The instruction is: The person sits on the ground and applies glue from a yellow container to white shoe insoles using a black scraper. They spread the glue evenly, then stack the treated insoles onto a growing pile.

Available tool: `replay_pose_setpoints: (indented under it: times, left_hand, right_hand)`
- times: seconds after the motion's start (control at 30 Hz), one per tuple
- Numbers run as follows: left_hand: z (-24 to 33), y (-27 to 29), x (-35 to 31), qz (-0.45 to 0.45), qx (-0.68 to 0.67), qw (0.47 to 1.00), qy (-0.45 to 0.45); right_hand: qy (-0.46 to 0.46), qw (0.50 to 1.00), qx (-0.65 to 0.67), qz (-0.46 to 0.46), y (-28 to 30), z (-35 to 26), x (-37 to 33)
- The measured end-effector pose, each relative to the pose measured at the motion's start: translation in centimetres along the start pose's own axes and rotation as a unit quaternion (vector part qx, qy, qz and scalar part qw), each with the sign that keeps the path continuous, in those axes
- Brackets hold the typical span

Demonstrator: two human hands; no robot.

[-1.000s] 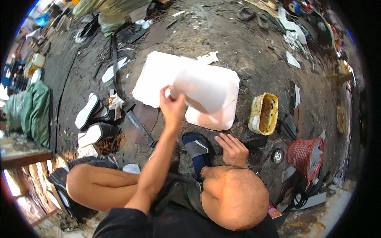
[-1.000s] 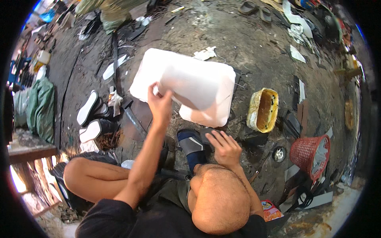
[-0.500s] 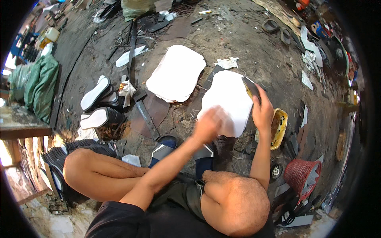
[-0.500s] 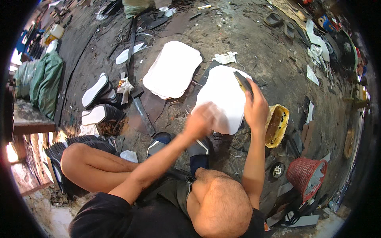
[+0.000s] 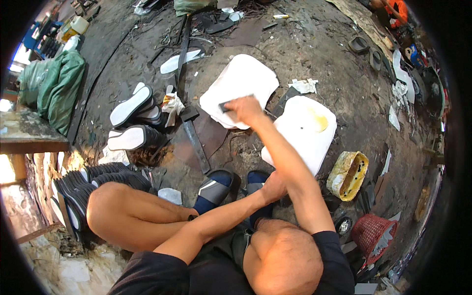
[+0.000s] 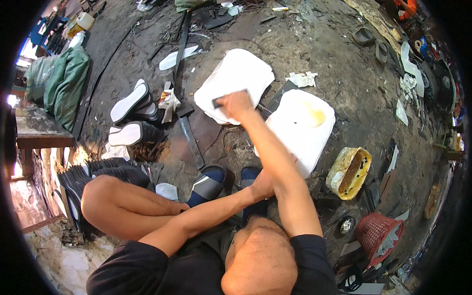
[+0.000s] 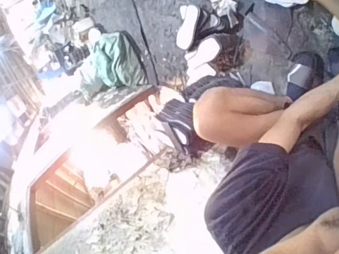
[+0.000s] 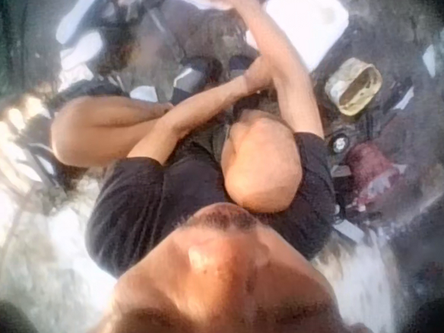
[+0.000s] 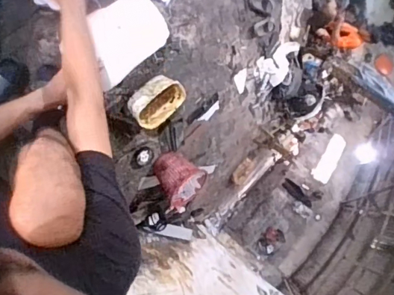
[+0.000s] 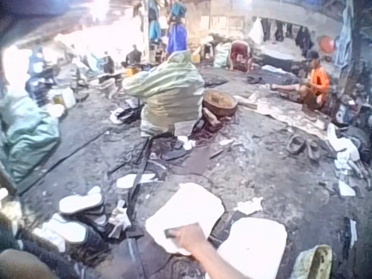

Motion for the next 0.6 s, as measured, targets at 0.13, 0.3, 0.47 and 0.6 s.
replay_pose_setpoints:
  times: [0.13, 0.3, 0.47, 0.6]
  left_hand:
    - [-0.9, 0.8, -2.1, 0.082, 0.107, 0.989, -0.058]
    - [-0.1, 0.6, -1.2, 0.061, 0.081, 0.992, -0.072]
    - [-0.1, 0.8, -1.2, 0.097, 0.095, 0.985, -0.109]
    - [-1.5, 1.1, -2.0, 0.090, 0.145, 0.980, -0.104]
  right_hand:
    - [0.055, 0.991, 0.060, -0.104, -2.0, -10.4, -4.1]
    - [-0.145, 0.950, 0.052, 0.271, 8.3, -1.9, -4.6]
    - [-0.249, 0.960, 0.060, 0.114, -0.5, -3.5, -6.9]
    - [-0.187, 0.929, 0.256, 0.192, 3.7, -11.4, -6.7]
Point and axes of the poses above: each hand's wrist, its own x-axis towards the middle knuckle, its own y-axis out of the back of the hand, z = x × y, the point moved 10 cm from there along x, towards the middle knuckle, and after that the axes turned 3 degrees about z, right-handed, at the moved point
